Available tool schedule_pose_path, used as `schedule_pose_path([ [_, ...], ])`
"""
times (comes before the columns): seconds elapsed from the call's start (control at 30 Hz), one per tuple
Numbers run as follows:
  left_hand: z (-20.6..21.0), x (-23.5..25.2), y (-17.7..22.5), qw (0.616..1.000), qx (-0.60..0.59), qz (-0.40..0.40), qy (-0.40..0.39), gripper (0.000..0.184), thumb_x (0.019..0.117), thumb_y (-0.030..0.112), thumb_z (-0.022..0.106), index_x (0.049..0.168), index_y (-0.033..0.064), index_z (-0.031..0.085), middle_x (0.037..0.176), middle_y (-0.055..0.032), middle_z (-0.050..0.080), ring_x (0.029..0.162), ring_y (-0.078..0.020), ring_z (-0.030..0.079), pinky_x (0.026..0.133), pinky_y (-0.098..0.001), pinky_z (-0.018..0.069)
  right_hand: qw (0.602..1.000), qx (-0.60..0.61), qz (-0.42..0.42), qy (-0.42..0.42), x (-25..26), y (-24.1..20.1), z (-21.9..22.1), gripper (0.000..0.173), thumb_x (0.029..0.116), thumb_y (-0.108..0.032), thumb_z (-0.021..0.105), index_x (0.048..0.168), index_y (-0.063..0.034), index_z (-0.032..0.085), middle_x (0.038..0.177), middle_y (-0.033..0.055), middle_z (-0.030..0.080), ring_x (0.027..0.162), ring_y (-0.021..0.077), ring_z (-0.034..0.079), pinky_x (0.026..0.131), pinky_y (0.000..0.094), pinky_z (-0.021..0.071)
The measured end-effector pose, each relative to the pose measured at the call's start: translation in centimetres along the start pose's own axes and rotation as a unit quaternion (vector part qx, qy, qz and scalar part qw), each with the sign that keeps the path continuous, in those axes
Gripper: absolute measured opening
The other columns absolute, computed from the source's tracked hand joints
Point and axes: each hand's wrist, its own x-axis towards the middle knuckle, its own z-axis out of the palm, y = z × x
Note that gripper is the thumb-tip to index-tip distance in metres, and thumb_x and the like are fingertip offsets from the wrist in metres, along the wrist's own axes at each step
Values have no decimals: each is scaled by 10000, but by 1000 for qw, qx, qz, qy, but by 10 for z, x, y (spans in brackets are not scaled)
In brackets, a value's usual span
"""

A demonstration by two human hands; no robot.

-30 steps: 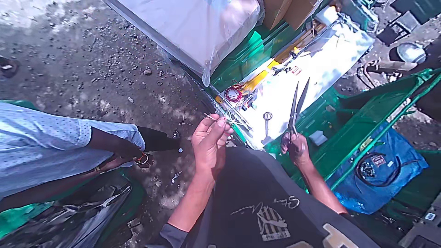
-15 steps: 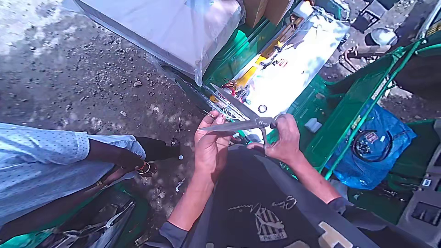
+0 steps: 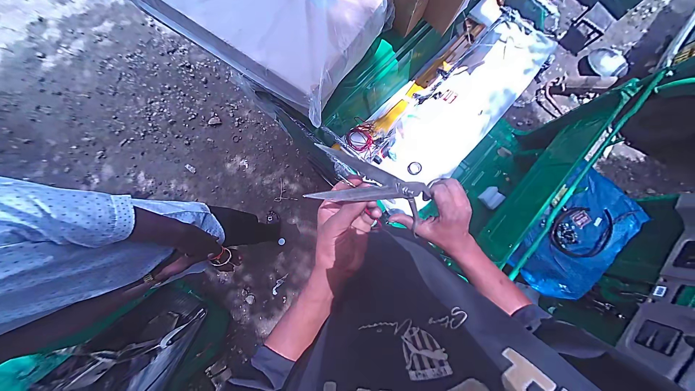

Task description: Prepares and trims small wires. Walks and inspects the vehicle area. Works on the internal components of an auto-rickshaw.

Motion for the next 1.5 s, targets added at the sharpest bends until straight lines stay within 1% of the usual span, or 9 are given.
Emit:
schedule_pose_path([
  [0.13,1,2,-5,1000,19,7,8,223,959,-5,573,1166,41,641,1020,-159,692,770,-172,689,685,-315,603,1000,6,-2,-1,1,5,1,656,749,-697,786,799,-65,620,808,105,633,793,260,640,715,404,540],
  [0.57,16,22,-22,998,27,34,43,136,923,-19,637,1030,59,666,937,-141,695,685,-140,654,604,-263,560,1000,24,6,-17,7,30,6,609,807,-654,770,787,-62,628,778,100,629,768,259,643,694,401,544],
  [0.8,25,33,-31,993,70,76,49,164,914,-37,653,1059,41,663,939,-142,684,678,-134,635,615,-265,560,998,52,11,-29,12,49,8,563,830,-608,777,782,-67,624,772,95,627,762,248,648,690,397,552],
  [1.1,37,53,-46,987,97,82,95,224,895,-43,680,1101,39,653,938,-128,676,664,-137,630,619,-292,573,998,54,9,-40,22,75,11,572,857,-623,741,713,-88,600,676,62,583,611,208,595,520,365,482],
  [1.2,40,61,-50,987,113,73,91,206,940,7,654,1139,58,672,965,-111,665,702,-122,616,637,-259,553,986,127,93,-63,17,89,18,555,825,-616,781,729,-101,598,680,26,555,598,152,550,522,334,462],
  [1.3,42,68,-55,987,106,76,89,194,950,13,656,1134,64,684,953,-101,669,719,-123,635,664,-262,573,939,195,272,-73,7,121,35,437,848,-516,800,802,-132,596,675,-34,539,553,82,498,510,294,439],
  [1.4,45,75,-60,987,100,86,93,192,938,-4,665,1122,48,681,937,-125,673,737,-152,658,700,-300,595,876,131,448,-117,1,176,60,461,905,-551,738,824,-115,613,627,29,545,543,196,536,543,440,467],
  [1.47,47,78,-64,986,104,89,97,194,922,-28,674,1107,29,678,922,-151,689,756,-182,683,729,-331,609,830,56,529,-165,-11,218,78,547,907,-606,701,866,-62,664,723,123,613,688,305,610,668,550,498],
  [1.5,48,78,-68,985,107,91,96,184,911,-32,686,1089,11,681,917,-167,703,762,-194,696,735,-342,612,806,19,558,-197,-18,236,81,570,916,-606,682,925,-36,698,846,175,665,828,350,651,772,589,512],
])
